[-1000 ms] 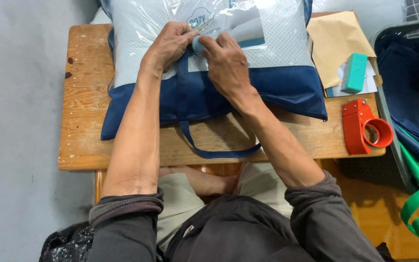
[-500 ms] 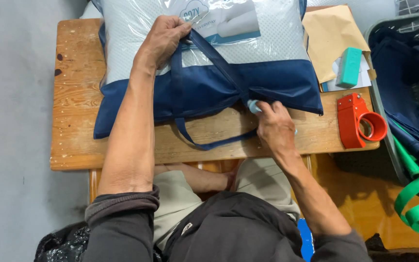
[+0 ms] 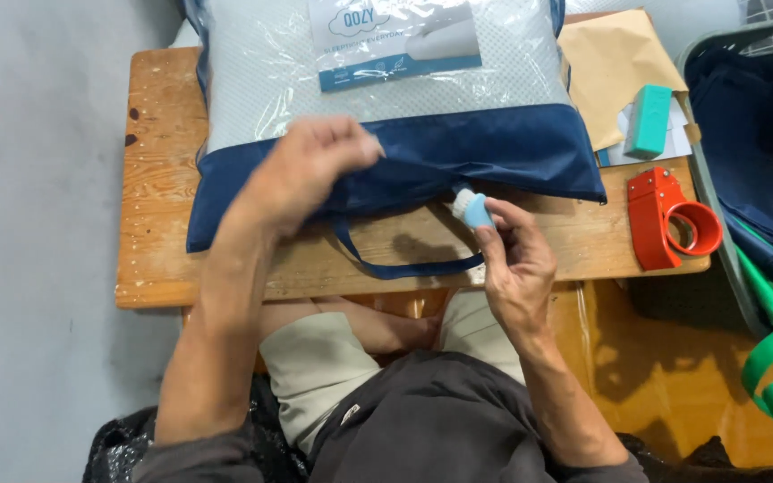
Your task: Cleaning the plastic packaging of a pillow using a green sponge and a small blue foam piece, then cleaning the handles.
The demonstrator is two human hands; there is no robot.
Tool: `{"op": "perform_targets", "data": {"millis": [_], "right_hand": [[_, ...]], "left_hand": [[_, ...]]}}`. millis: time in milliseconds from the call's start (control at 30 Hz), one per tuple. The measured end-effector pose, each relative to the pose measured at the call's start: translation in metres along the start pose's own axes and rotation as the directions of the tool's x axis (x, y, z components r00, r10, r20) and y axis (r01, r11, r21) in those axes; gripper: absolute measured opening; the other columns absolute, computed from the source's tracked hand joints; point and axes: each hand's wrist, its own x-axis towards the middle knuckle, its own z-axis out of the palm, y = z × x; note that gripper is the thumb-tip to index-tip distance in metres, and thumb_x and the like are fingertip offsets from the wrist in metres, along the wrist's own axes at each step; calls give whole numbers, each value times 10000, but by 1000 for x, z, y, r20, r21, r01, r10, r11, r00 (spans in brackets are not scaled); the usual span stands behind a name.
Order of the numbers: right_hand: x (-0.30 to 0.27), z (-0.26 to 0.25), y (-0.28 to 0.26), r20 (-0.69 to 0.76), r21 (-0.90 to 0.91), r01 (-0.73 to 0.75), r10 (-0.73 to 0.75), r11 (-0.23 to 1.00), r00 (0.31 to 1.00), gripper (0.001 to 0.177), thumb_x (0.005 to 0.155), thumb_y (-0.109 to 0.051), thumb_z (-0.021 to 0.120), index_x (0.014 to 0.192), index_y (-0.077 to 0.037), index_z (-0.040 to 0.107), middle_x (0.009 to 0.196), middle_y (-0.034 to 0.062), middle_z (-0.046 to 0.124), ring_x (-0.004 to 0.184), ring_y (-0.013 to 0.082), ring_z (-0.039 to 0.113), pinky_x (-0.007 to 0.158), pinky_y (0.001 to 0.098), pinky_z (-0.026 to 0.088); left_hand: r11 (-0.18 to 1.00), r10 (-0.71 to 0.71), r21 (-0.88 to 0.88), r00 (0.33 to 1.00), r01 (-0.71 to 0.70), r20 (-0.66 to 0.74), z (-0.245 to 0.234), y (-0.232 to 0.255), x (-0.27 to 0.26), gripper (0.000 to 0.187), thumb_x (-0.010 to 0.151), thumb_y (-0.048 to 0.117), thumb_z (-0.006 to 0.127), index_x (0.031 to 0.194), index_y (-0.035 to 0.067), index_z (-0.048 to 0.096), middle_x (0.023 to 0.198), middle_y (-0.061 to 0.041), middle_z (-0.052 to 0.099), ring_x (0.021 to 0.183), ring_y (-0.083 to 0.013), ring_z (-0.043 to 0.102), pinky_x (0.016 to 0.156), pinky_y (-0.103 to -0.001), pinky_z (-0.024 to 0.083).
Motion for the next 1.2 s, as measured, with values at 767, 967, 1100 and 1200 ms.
{"op": "perform_targets", "data": {"millis": [767,967,1100,1200], "right_hand": [[-29,-11,-72,140,-133,105,-87,986,986,251,959,-68,692,1204,-42,740,827,98,666,629,155,572,585,295,513],[-25,-10,-78,190,-186,277,-242,943,952,282,892,-80,764,1173,-92,780,858,24,682,546,108,520,519,255,485],[2,-15,-76,159,-189,358,-331,914,930,263,950,-6,700,1209,-31,738,874,117,657,645,192,608,595,310,498],[13,-15,-73,134,-193,392,-371,900,919,287,1002,-22,668,1287,-39,695,900,105,631,651,153,562,591,292,477]], "left_hand": [[907,-141,-339,939,250,315,72,-15,-91,430,951,57,591,1353,-93,608,1070,-203,769,1009,-195,720,895,-376,618],[809,-75,-525,931,266,357,69,-43,-77,516,968,197,475,1386,-85,588,1137,-226,739,1119,-284,683,1054,-442,515],[686,85,-681,901,256,425,71,-35,-67,775,1042,503,285,1443,-127,492,1275,-322,655,1273,-410,606,1148,-513,430],[698,99,-671,895,250,436,74,-21,-58,945,1008,659,226,1452,-136,476,1292,-327,639,1284,-440,583,1140,-527,431]]}}
